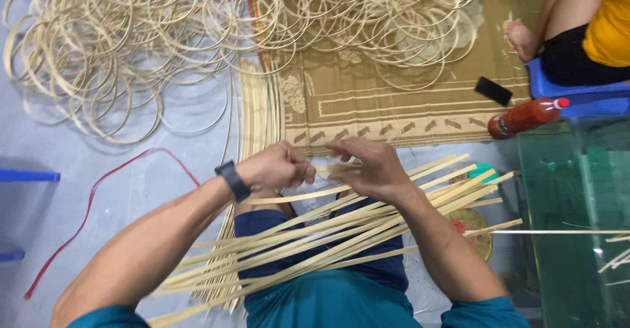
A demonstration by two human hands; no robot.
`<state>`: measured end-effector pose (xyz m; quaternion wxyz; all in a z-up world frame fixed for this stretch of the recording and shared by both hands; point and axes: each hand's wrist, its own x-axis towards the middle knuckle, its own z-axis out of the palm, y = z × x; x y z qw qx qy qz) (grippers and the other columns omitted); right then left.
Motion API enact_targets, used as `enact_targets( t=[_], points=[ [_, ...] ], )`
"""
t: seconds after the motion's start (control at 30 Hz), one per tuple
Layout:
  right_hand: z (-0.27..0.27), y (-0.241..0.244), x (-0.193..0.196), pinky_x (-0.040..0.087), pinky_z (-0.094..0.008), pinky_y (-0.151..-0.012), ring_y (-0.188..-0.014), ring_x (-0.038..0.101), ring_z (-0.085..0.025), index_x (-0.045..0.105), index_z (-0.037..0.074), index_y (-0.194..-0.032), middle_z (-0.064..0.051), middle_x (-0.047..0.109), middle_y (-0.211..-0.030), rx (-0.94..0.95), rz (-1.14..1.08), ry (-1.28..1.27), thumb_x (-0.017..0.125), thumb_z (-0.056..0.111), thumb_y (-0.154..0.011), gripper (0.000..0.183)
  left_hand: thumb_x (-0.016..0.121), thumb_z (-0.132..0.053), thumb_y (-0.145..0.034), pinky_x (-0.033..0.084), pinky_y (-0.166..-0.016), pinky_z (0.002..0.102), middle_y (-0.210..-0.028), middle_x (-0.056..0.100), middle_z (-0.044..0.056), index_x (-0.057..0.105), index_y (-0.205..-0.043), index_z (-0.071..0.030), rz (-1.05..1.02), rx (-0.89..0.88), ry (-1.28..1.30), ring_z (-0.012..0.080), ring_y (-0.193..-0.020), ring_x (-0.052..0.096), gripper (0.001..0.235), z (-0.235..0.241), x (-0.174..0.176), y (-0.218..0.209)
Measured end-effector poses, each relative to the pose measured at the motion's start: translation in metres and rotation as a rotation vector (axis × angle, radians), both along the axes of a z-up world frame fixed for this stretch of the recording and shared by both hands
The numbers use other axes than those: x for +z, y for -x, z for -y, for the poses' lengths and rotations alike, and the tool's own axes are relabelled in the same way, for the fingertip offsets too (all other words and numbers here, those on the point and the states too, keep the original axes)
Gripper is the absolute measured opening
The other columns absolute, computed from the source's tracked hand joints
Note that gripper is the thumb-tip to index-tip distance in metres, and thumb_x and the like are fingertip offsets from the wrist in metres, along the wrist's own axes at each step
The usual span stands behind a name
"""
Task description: The person sits on the floor and bends long, thin bamboo strips into circular rings by hand. They repeatedly pick up a strip, curve it into a loop, and tuck the end to secure the shape, placing the finished rings onto a growing pile on the floor.
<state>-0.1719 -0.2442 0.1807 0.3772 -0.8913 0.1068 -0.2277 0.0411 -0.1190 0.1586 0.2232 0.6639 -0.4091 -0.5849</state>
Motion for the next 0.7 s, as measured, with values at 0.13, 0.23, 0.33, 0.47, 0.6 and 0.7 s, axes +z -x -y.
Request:
enact_targets(
  t=[0.13, 0.23, 0.33, 0.47, 0.6, 0.7],
  points=[
    [-0.002, 0.029, 0.014, 0.05, -0.037, -0.077, -0.09, 0.057, -0.026, 0.062, -0.002, -0.128, -0.014, 0.057, -0.104, -0.175, 0.093, -0.128, 0.075, 0.028, -0.085, 0.054, 0.068, -0.021, -0.093, 0.04, -0.046, 0.024, -0.06, 0.064, -0.001, 0.083, -0.093, -0.002, -0.118, 0.046, 0.188, 0.0063, -0.053, 0.052, 0.024, -0.019, 0.006, -0.009],
    [-0.02, 0.047, 0.002, 0.047, -0.034, -0.079, -0.083, 0.056, -0.02, 0.075, 0.007, -0.103, -0.005, 0.056, -0.088, -0.24, 0.12, -0.229, 0.045, 0.023, -0.109, 0.034, 0.07, -0.023, -0.094, 0.035, -0.045, 0.023, -0.061, 0.064, 0.0, 0.082, -0.094, 0.0, -0.274, 0.203, 0.153, 0.0061, -0.051, 0.048, 0.026, -0.032, 0.003, -0.023],
    [-0.045, 0.047, -0.018, 0.049, -0.031, -0.077, -0.086, 0.059, -0.016, 0.068, 0.004, -0.089, -0.005, 0.059, -0.089, -0.235, 0.178, -0.375, 0.053, 0.027, -0.11, 0.035, 0.07, -0.024, -0.095, 0.029, -0.045, 0.023, -0.061, 0.063, 0.002, 0.081, -0.096, 0.003, -0.377, 0.293, 0.162, 0.0061, -0.049, 0.04, 0.029, -0.034, -0.013, -0.027],
    [-0.069, 0.041, -0.035, 0.045, -0.027, -0.063, -0.071, 0.053, -0.01, 0.069, 0.001, -0.092, -0.003, 0.061, -0.076, -0.399, 0.186, -0.514, 0.062, 0.023, -0.103, 0.026, 0.068, -0.025, -0.097, 0.033, -0.047, 0.023, -0.063, 0.06, 0.0, 0.081, -0.101, 0.004, -0.33, 0.285, 0.181, 0.0055, -0.052, 0.041, 0.032, -0.04, -0.021, -0.032],
    [-0.08, 0.037, -0.04, 0.04, -0.027, -0.051, -0.057, 0.047, -0.008, 0.065, 0.0, -0.08, -0.002, 0.057, -0.061, -0.558, 0.069, -0.542, 0.071, 0.02, -0.097, 0.027, 0.065, -0.027, -0.099, 0.041, -0.054, 0.021, -0.067, 0.061, -0.003, 0.08, -0.106, 0.001, -0.304, 0.199, 0.234, 0.004, -0.061, 0.052, 0.032, -0.044, -0.015, -0.028],
    [-0.083, 0.045, -0.036, 0.043, -0.026, -0.048, -0.052, 0.051, -0.007, 0.064, 0.002, -0.074, -0.001, 0.058, -0.057, -0.461, 0.034, -0.446, 0.074, 0.017, -0.093, 0.026, 0.063, -0.028, -0.1, 0.034, -0.049, 0.022, -0.064, 0.059, -0.002, 0.08, -0.104, 0.0, -0.351, 0.206, 0.207, 0.0057, -0.056, 0.046, 0.033, -0.042, -0.011, -0.021]
  ],
)
